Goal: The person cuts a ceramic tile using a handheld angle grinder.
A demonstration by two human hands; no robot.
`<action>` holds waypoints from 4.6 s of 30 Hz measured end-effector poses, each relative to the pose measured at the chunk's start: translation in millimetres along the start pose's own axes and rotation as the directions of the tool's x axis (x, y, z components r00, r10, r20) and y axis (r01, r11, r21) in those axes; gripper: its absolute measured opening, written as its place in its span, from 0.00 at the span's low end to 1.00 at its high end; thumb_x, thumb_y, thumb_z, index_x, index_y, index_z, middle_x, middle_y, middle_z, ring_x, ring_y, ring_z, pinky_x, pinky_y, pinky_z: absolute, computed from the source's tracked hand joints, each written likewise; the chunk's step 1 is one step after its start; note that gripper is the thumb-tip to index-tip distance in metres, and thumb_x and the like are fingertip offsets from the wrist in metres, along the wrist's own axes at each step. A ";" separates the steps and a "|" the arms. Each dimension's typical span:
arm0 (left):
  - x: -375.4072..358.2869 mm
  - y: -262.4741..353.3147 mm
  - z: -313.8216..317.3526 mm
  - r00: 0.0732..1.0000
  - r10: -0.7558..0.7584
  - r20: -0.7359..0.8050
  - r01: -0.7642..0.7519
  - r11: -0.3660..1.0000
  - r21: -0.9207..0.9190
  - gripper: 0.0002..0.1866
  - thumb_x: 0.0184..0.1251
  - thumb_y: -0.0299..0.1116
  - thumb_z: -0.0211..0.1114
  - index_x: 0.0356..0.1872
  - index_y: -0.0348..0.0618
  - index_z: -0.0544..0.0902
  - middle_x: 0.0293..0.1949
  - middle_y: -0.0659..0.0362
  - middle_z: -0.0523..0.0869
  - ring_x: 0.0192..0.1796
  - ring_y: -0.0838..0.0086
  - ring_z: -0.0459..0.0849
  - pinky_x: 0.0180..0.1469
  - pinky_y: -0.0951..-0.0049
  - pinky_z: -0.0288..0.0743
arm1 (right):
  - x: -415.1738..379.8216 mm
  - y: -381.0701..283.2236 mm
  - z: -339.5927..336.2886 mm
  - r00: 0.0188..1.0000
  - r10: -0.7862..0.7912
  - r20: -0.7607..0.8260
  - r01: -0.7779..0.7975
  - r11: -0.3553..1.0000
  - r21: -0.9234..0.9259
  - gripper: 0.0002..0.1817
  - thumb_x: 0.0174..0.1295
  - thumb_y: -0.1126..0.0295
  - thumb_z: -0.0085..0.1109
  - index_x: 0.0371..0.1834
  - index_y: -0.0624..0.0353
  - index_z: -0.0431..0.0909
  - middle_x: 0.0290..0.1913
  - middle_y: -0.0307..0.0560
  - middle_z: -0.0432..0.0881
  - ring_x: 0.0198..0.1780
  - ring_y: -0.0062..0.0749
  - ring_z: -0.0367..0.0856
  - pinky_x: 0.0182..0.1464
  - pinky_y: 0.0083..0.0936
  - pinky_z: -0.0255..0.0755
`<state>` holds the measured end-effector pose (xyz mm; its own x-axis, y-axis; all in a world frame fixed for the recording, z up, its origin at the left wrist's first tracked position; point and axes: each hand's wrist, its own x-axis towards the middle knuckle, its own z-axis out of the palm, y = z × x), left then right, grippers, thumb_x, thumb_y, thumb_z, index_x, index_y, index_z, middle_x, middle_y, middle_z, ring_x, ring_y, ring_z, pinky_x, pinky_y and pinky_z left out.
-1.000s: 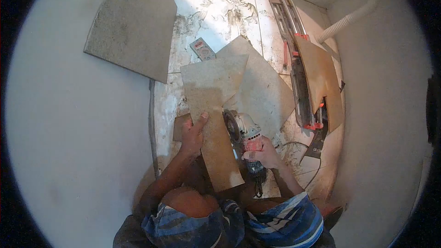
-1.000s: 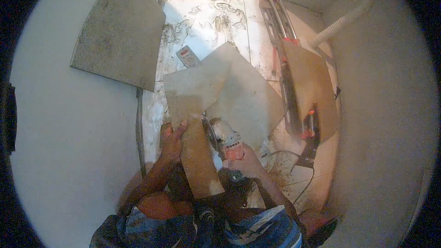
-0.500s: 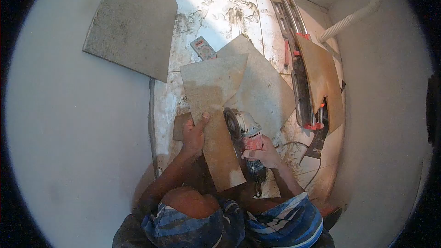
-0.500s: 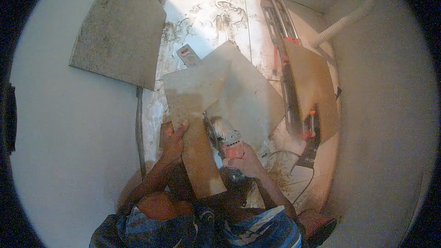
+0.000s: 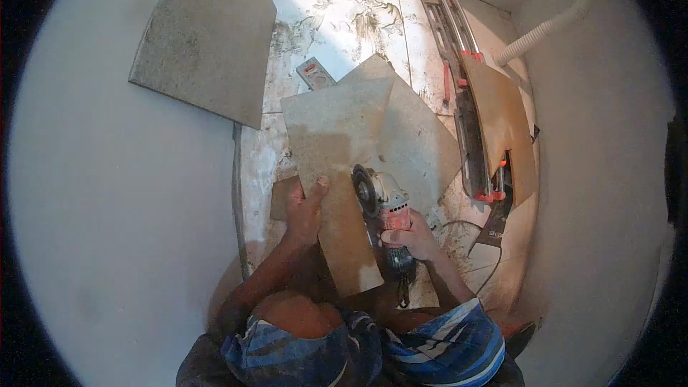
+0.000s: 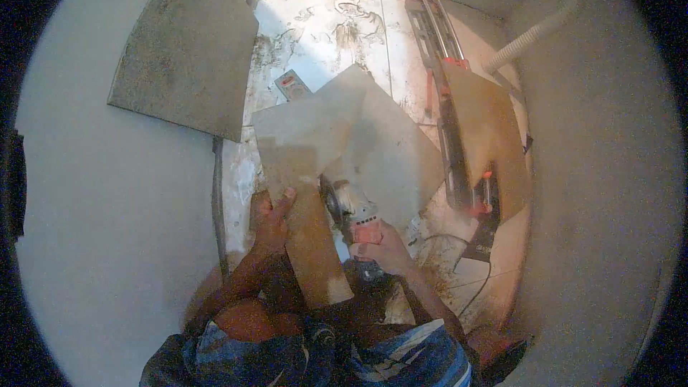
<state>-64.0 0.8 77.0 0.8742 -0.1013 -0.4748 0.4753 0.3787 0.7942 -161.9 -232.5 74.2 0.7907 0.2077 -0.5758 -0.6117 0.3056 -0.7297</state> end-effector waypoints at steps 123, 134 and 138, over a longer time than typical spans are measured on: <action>10.2 15.5 -8.1 0.972 -0.173 0.156 0.161 0.983 0.087 0.18 0.71 0.37 0.66 0.56 0.38 0.79 0.48 0.55 0.86 0.46 0.71 0.86 0.49 0.67 0.80 | -7.9 10.5 -24.1 0.998 0.039 0.041 -0.027 0.967 -0.255 0.33 0.49 0.64 0.78 0.58 0.59 0.74 0.48 0.37 0.81 0.49 0.25 0.78 0.55 0.29 0.73; 9.5 18.6 -5.7 0.972 -0.191 0.140 0.182 0.980 0.074 0.18 0.72 0.37 0.65 0.56 0.38 0.79 0.48 0.57 0.86 0.46 0.73 0.85 0.50 0.69 0.80 | -10.4 6.1 -19.3 0.999 -0.024 0.030 0.033 0.943 -0.331 0.29 0.49 0.68 0.78 0.55 0.61 0.77 0.43 0.36 0.83 0.46 0.21 0.79 0.52 0.26 0.74; 9.7 22.1 -4.6 0.972 -0.185 0.143 0.177 0.982 0.067 0.18 0.71 0.37 0.65 0.55 0.38 0.79 0.48 0.57 0.86 0.47 0.73 0.85 0.50 0.69 0.79 | -12.3 2.6 -17.2 0.999 -0.023 0.027 0.032 0.922 -0.386 0.26 0.50 0.71 0.76 0.53 0.62 0.77 0.39 0.35 0.83 0.42 0.20 0.79 0.48 0.25 0.75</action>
<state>-45.5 12.4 88.1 0.7761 -0.3002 -0.5546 0.6283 0.2923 0.7210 -173.6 -250.3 73.0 0.8049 0.2258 -0.5488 -0.5485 -0.0700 -0.8332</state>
